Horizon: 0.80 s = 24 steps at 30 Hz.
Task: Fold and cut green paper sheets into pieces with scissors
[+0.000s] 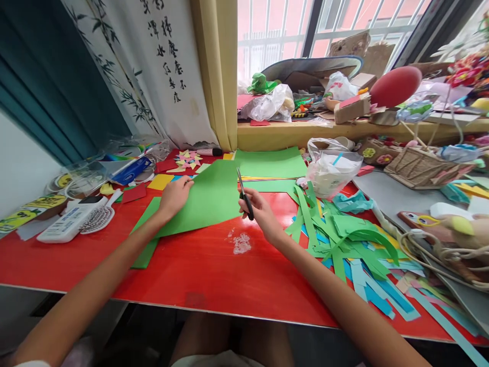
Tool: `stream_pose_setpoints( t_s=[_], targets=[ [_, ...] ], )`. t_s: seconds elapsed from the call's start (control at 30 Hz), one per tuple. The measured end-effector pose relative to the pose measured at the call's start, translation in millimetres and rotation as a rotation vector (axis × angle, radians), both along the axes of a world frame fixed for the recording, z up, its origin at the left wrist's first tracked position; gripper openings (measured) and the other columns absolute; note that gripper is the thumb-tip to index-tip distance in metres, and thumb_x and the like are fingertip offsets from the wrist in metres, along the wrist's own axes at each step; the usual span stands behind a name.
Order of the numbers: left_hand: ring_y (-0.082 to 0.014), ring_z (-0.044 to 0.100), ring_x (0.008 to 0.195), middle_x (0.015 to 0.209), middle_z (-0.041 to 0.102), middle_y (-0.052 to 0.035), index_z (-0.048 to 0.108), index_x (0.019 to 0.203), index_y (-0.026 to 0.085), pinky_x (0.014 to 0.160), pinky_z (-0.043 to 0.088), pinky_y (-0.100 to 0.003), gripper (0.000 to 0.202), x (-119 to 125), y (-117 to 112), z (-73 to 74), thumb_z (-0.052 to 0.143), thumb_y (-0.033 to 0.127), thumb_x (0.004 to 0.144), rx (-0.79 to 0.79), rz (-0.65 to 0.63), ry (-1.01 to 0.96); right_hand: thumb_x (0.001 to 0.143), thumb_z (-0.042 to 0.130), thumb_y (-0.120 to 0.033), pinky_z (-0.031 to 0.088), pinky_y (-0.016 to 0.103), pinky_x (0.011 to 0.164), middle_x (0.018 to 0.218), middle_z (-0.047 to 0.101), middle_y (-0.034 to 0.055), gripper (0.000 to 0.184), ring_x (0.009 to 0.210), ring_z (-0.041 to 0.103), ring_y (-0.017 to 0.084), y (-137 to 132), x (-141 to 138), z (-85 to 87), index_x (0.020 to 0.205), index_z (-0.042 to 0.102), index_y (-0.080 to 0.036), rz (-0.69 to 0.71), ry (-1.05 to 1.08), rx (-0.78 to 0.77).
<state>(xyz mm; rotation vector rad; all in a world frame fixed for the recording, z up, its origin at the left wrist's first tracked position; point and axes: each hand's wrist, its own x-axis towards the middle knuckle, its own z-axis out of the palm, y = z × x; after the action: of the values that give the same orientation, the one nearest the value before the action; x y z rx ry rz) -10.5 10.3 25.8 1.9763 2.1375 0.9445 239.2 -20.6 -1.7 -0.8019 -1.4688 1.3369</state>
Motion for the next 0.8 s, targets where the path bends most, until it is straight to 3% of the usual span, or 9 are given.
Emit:
stream_pose_setpoints(
  t_s=[0.1, 0.2, 0.3, 0.4, 0.53, 0.7, 0.8],
  targets=[
    [-0.0187, 0.055, 0.073, 0.08, 0.064, -0.0075, 0.06, 0.091, 0.017, 0.065, 0.031, -0.027, 0.026, -13.4, 10.4, -7.5, 0.038, 0.031, 0.088, 0.097, 0.089, -0.031, 0.083, 0.055, -0.042, 0.039, 0.027, 0.06, 0.074, 0.05, -0.001, 0.038, 0.064, 0.048, 0.011, -7.1, -2.6, -3.8, 0.113, 0.052, -0.02, 0.074, -0.066, -0.082],
    [-0.0147, 0.051, 0.068, 0.075, 0.061, -0.0031, 0.06, 0.086, 0.018, 0.063, 0.032, -0.024, 0.024, -22.8, 8.9, -9.0, 0.041, 0.032, 0.087, 0.224, 0.099, -0.139, 0.084, 0.053, -0.044, 0.036, 0.026, 0.057, 0.079, 0.053, 0.0014, 0.032, 0.068, 0.05, 0.013, -14.4, -7.0, -3.8, 0.104, 0.057, -0.02, 0.149, -0.118, -0.126],
    [-0.0123, 0.047, 0.064, 0.07, 0.056, 0.0002, 0.059, 0.08, 0.018, 0.061, 0.031, -0.023, 0.02, -27.4, 2.1, -3.3, 0.045, 0.032, 0.085, 0.364, 0.052, -0.277, 0.082, 0.056, -0.042, 0.035, 0.025, 0.054, 0.078, 0.055, 0.0018, 0.026, 0.065, 0.049, 0.012, -20.7, -10.4, -0.1, 0.097, 0.058, -0.021, 0.148, -0.101, -0.179],
    [-0.0114, 0.043, 0.062, 0.066, 0.051, 0.0017, 0.058, 0.078, 0.019, 0.061, 0.031, -0.023, 0.019, -28.0, -4.6, 5.4, 0.047, 0.033, 0.085, 0.438, 0.04, -0.323, 0.081, 0.059, -0.038, 0.039, 0.026, 0.054, 0.079, 0.056, 0.0025, 0.027, 0.066, 0.051, 0.013, -24.7, -11.5, 3.4, 0.103, 0.058, -0.023, 0.161, -0.032, -0.219],
    [-0.0113, 0.041, 0.061, 0.065, 0.049, 0.0023, 0.057, 0.078, 0.02, 0.061, 0.032, -0.024, 0.018, -28.6, -10.9, 15.6, 0.047, 0.033, 0.085, 0.52, 0.048, -0.36, 0.077, 0.063, -0.03, 0.049, 0.032, 0.064, 0.099, 0.057, 0.0066, 0.038, 0.087, 0.056, 0.02, -28.2, -9.9, 4.7, 0.114, 0.055, -0.027, 0.276, 0.013, -0.259],
    [-0.0122, 0.044, 0.065, 0.066, 0.047, 0.0021, 0.055, 0.074, 0.02, 0.067, 0.035, -0.024, 0.018, -32.5, -14.9, 23.8, 0.048, 0.033, 0.086, 0.694, 0.105, -0.381, 0.074, 0.068, -0.03, 0.045, 0.026, 0.049, 0.08, 0.05, -0.0002, 0.04, 0.056, 0.052, 0.01, -34.6, -10.6, 3.8, 0.111, 0.056, -0.029, 0.324, -0.126, -0.341],
    [-0.012, 0.043, 0.064, 0.064, 0.045, 0.0023, 0.054, 0.073, 0.02, 0.068, 0.036, -0.025, 0.019, -32.0, -16.8, 26.9, 0.048, 0.032, 0.086, 0.743, 0.111, -0.407, 0.072, 0.07, -0.03, 0.04, 0.023, 0.045, 0.075, 0.045, -0.0018, 0.039, 0.053, 0.047, 0.008, -38.8, -13.0, 5.3, 0.109, 0.059, -0.028, 0.286, -0.24, -0.327]
  ],
)
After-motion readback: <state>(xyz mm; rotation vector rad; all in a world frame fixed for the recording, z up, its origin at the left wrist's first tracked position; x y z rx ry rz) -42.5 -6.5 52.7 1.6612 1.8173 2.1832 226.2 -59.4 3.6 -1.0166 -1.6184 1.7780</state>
